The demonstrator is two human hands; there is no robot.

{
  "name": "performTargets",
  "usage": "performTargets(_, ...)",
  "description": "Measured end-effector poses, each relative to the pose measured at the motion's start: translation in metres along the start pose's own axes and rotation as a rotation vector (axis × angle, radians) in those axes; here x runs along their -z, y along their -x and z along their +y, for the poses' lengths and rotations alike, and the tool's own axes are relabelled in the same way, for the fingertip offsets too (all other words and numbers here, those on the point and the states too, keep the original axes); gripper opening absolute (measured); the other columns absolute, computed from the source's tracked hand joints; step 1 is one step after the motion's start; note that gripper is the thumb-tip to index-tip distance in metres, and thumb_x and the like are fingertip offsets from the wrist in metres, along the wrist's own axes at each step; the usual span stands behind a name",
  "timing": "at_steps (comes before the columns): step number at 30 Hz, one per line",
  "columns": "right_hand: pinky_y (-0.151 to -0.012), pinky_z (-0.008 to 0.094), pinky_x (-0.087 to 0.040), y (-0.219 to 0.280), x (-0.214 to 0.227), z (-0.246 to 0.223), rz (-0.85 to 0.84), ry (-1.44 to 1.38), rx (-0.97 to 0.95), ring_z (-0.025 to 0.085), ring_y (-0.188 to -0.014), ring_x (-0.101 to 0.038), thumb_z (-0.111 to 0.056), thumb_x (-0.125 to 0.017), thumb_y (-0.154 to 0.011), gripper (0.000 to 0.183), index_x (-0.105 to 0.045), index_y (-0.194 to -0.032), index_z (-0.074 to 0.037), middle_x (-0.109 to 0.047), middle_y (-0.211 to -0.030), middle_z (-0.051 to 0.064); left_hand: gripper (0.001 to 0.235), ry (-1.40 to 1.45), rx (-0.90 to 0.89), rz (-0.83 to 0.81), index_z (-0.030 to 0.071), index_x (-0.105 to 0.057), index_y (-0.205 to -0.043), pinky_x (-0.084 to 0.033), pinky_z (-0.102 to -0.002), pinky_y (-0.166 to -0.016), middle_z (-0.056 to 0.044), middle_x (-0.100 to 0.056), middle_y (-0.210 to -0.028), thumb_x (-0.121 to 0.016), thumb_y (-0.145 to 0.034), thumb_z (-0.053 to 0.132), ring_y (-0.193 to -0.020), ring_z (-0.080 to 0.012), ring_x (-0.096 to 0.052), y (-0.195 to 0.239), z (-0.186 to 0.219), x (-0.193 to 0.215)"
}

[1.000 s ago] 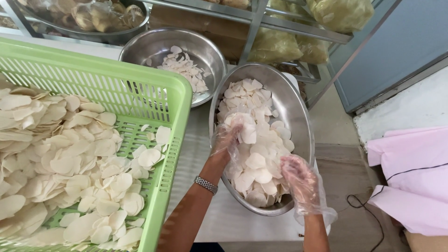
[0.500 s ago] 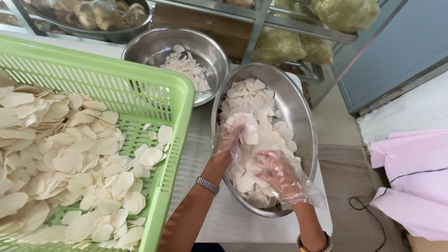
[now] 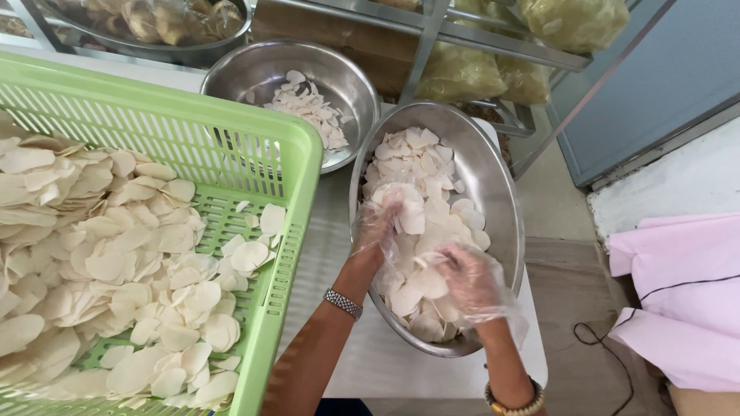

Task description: The person transfers thin, white, round food slices from a green plastic basket into a large metal bowl using gloved hands. The person repeatedly scoops the slices and places them into the bowl, occasionally adjusting the pile.

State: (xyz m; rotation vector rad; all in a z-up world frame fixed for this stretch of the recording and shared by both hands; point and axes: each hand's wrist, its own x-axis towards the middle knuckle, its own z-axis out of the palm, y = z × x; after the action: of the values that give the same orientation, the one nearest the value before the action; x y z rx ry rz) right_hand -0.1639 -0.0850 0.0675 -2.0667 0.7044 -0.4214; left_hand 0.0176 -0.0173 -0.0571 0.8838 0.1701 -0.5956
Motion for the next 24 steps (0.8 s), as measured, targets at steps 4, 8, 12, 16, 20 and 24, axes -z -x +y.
performTargets(4,-0.081,0.032,-0.059,-0.013,0.030,-0.005,0.038,-0.183,0.000,0.017,-0.089,-0.073,-0.009,-0.075,-0.082,0.032,-0.074,-0.114,-0.011,-0.077,-0.097,0.011,0.038,-0.254,0.078,0.123,-0.013,-0.060,-0.132,-0.046,-0.020,-0.107,-0.022,-0.066,-0.131,-0.060,-0.103,0.012,-0.130,-0.0122,-0.058,0.107,0.102,-0.077)
performTargets(8,-0.067,0.035,-0.062,-0.037,0.053,0.010,0.029,-0.468,0.020,0.023,-0.073,-0.074,-0.006,-0.071,-0.086,0.034,-0.067,-0.119,-0.001,-0.075,-0.088,0.022,0.063,0.028,-0.028,0.144,-0.003,-0.063,-0.130,-0.060,-0.048,-0.093,-0.025,-0.069,-0.126,-0.086,-0.081,0.030,-0.115,-0.0305,-0.068,0.026,0.022,-0.035)
performTargets(12,-0.067,0.034,-0.061,-0.090,0.054,0.039,-0.140,-0.425,0.092,0.021,-0.067,-0.073,-0.007,-0.066,-0.088,0.030,-0.066,-0.115,0.004,-0.075,-0.083,0.021,0.071,0.204,0.145,0.022,-0.003,-0.056,-0.139,-0.051,-0.044,-0.107,-0.022,-0.058,-0.145,-0.079,-0.085,0.037,-0.130,-0.0325,-0.058,0.064,0.065,-0.053)
performTargets(16,-0.064,0.033,-0.059,-0.155,0.029,0.017,-0.213,-0.287,0.212,0.020,-0.066,-0.071,-0.005,-0.068,-0.089,0.015,-0.073,-0.102,0.002,-0.073,-0.077,0.019,0.068,0.209,0.181,-0.020,-0.001,-0.058,-0.139,-0.049,-0.045,-0.110,-0.020,-0.059,-0.145,-0.079,-0.087,0.037,-0.132,-0.0313,-0.058,0.042,0.048,-0.042)
performTargets(20,-0.073,0.025,-0.055,-0.220,0.003,-0.007,0.093,-0.184,-0.121,0.011,-0.079,-0.069,-0.035,-0.079,-0.084,0.036,-0.072,-0.114,-0.016,-0.075,-0.097,0.003,0.065,0.191,0.168,0.029,-0.004,-0.060,-0.135,-0.057,-0.049,-0.098,-0.023,-0.065,-0.135,-0.084,-0.085,0.031,-0.120,-0.0360,-0.065,-0.004,0.002,-0.002)
performTargets(24,-0.053,0.033,-0.060,-0.269,0.007,0.037,-0.143,-0.583,0.164,0.024,-0.080,-0.072,-0.012,-0.075,-0.084,0.046,-0.058,-0.127,-0.008,-0.070,-0.099,0.008,0.057,0.115,0.082,0.037,-0.004,-0.063,-0.129,-0.063,-0.050,-0.087,-0.027,-0.068,-0.127,-0.086,-0.085,0.025,-0.110,-0.0372,-0.070,-0.015,-0.015,-0.002)
